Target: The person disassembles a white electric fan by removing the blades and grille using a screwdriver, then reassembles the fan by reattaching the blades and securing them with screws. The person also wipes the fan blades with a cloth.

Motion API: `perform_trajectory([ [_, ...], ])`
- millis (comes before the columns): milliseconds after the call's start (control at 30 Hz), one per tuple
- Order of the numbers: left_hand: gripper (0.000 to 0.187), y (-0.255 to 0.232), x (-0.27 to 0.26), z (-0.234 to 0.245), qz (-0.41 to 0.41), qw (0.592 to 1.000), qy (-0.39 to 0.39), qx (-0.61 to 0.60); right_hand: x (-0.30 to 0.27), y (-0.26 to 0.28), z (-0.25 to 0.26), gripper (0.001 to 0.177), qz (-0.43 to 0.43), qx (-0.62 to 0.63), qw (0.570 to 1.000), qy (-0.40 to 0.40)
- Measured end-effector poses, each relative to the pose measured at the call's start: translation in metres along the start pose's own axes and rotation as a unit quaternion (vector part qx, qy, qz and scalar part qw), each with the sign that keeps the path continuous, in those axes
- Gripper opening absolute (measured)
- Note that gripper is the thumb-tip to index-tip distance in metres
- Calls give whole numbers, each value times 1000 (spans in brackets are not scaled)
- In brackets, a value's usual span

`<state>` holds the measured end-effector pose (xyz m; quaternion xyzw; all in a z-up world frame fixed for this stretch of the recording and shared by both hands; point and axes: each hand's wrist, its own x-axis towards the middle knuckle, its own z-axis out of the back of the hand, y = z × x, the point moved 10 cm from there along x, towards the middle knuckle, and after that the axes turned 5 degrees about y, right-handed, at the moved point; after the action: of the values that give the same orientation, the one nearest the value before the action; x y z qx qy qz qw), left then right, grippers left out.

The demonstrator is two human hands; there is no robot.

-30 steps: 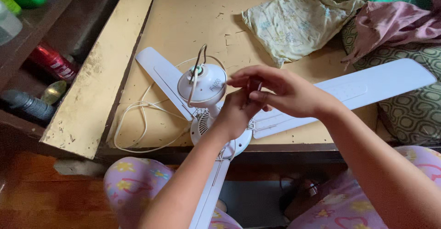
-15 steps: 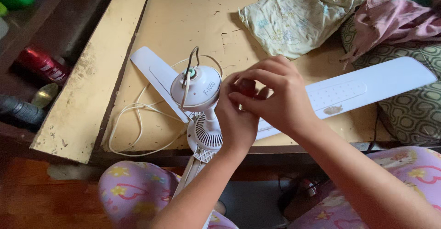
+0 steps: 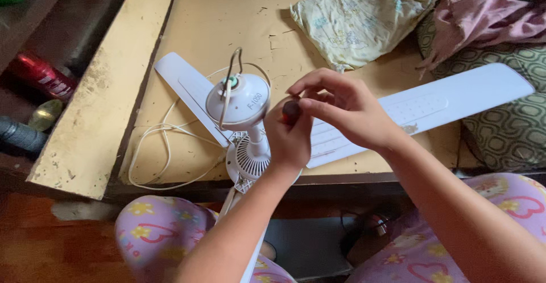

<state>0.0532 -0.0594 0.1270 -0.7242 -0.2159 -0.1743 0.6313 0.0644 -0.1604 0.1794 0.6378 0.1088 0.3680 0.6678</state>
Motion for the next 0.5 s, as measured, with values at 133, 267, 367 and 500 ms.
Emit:
perform_trajectory([
  [133, 12, -1, 4, 0, -10, 1000, 21, -20, 2, -8, -3, 26, -1, 59, 998, 7],
  [267, 12, 8, 4, 0, 21, 999, 39, 23, -3, -24, 2, 27, 20, 44, 999, 1],
  [367, 23, -2, 4, 2, 33, 999, 33, 10, -16, -53, 19, 33, -14, 43, 994, -99],
  [500, 18, -52, -4, 2, -48, 999, 5, -17, -46, -89, 15, 41, -40, 240, 966, -87],
])
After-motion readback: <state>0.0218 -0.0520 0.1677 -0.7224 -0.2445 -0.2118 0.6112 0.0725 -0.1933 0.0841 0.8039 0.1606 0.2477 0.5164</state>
